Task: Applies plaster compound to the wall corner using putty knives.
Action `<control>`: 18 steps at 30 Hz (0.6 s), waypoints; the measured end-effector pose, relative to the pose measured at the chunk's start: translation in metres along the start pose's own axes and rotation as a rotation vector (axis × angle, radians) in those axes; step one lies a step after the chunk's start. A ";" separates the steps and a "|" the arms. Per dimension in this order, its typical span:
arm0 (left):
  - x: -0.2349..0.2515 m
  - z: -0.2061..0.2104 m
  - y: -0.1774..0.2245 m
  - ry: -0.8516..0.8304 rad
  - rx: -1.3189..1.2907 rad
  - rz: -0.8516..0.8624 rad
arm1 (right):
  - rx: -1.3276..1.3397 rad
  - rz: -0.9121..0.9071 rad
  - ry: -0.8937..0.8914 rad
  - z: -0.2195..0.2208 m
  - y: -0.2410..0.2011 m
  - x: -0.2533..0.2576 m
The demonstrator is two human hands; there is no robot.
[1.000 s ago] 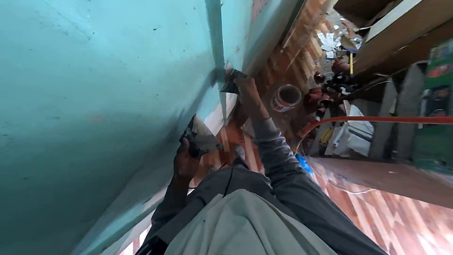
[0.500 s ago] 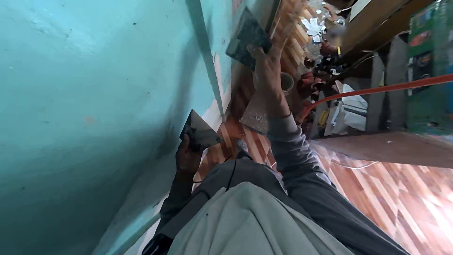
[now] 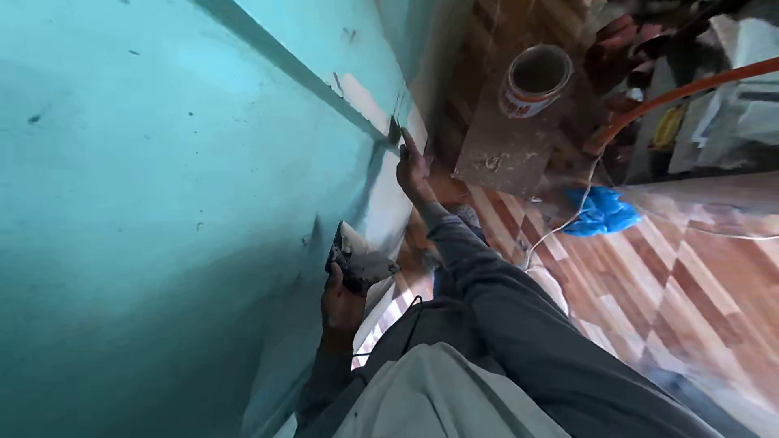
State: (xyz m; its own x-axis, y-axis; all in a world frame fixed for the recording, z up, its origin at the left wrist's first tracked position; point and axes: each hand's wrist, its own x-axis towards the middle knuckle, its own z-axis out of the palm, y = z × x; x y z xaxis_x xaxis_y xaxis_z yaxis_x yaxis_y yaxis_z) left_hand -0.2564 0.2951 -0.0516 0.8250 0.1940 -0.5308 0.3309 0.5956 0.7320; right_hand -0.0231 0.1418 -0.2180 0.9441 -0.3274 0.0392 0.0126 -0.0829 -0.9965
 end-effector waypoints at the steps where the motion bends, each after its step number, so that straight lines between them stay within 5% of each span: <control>1: -0.001 -0.003 -0.001 0.012 0.003 -0.006 | 0.052 -0.058 0.020 0.011 0.004 -0.002; 5: -0.003 -0.008 -0.004 0.085 0.000 -0.019 | 0.104 -0.151 0.084 0.037 0.016 -0.027; 11: 0.008 -0.002 0.000 0.054 -0.010 -0.036 | -0.044 -0.055 -0.094 -0.030 -0.025 -0.041; 15: 0.014 0.005 0.002 0.017 -0.041 -0.031 | 0.032 -0.114 0.075 -0.006 -0.030 -0.003; 18: 0.016 0.009 0.000 0.044 -0.047 -0.033 | -0.008 -0.203 -0.027 -0.005 -0.056 -0.031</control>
State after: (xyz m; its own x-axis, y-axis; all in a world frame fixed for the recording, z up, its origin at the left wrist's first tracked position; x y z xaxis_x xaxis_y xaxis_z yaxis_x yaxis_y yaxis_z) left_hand -0.2389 0.2917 -0.0561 0.7926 0.2073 -0.5734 0.3348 0.6379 0.6935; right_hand -0.0548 0.1523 -0.1634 0.9308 -0.2778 0.2375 0.2014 -0.1526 -0.9676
